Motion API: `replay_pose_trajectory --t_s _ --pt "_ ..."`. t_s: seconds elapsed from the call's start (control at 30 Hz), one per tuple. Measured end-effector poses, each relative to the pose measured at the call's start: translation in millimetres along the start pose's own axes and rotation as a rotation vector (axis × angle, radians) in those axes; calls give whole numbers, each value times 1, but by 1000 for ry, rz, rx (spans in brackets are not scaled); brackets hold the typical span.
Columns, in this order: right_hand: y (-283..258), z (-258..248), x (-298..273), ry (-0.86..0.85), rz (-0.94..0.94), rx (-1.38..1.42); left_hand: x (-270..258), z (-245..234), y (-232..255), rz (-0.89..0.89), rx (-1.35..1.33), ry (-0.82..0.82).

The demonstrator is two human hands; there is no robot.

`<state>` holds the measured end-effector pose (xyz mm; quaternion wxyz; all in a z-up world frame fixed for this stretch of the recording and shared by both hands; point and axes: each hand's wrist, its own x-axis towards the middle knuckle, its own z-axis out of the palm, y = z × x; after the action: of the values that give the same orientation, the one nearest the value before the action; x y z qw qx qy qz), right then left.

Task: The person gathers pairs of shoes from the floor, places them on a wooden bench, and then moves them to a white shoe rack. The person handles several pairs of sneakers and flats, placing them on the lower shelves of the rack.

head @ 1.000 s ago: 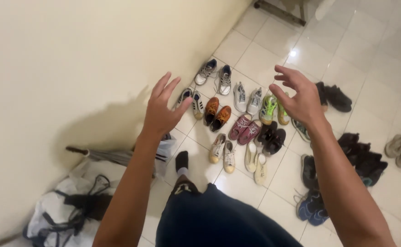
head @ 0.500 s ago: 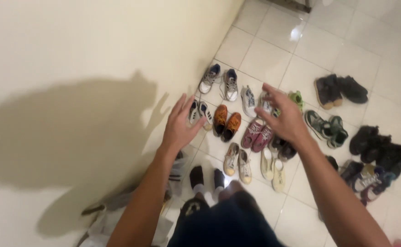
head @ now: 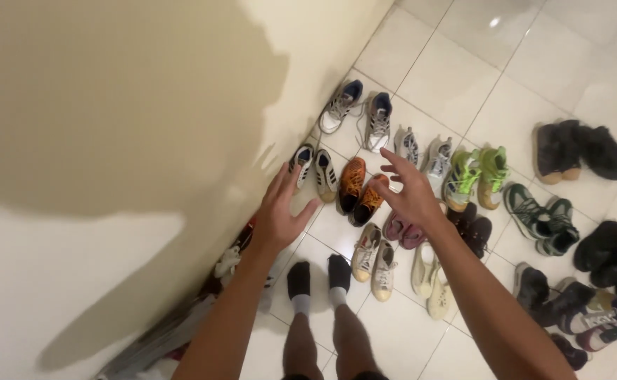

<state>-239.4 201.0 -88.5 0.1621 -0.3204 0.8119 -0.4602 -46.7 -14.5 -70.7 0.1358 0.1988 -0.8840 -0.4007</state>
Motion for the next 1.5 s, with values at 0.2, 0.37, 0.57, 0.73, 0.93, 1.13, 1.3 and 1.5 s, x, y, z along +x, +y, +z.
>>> replay_pose_trajectory --t_s 0.2,0.37,0.57,0.73,0.93,1.13,1.3,1.5 --pt "68 36 13 -86 12 -69 5 44 -59 -245 33 -157" --pt "106 61 16 -155 108 -79 1 79 -111 -259 78 -162" --pt "164 96 27 -208 225 -88 -1 120 -172 -331 126 -209" --pt "226 137 46 -230 324 -154 7 147 -210 -259 168 -183" --pt "281 190 68 -363 436 -296 21 190 -261 -204 191 -157" --pt "371 273 77 -282 224 -325 33 236 -320 -140 260 -173" --pt "394 323 94 -418 421 -349 29 263 -352 -148 257 -179" --pt "431 373 90 -301 358 -427 9 277 -368 -123 219 -103"
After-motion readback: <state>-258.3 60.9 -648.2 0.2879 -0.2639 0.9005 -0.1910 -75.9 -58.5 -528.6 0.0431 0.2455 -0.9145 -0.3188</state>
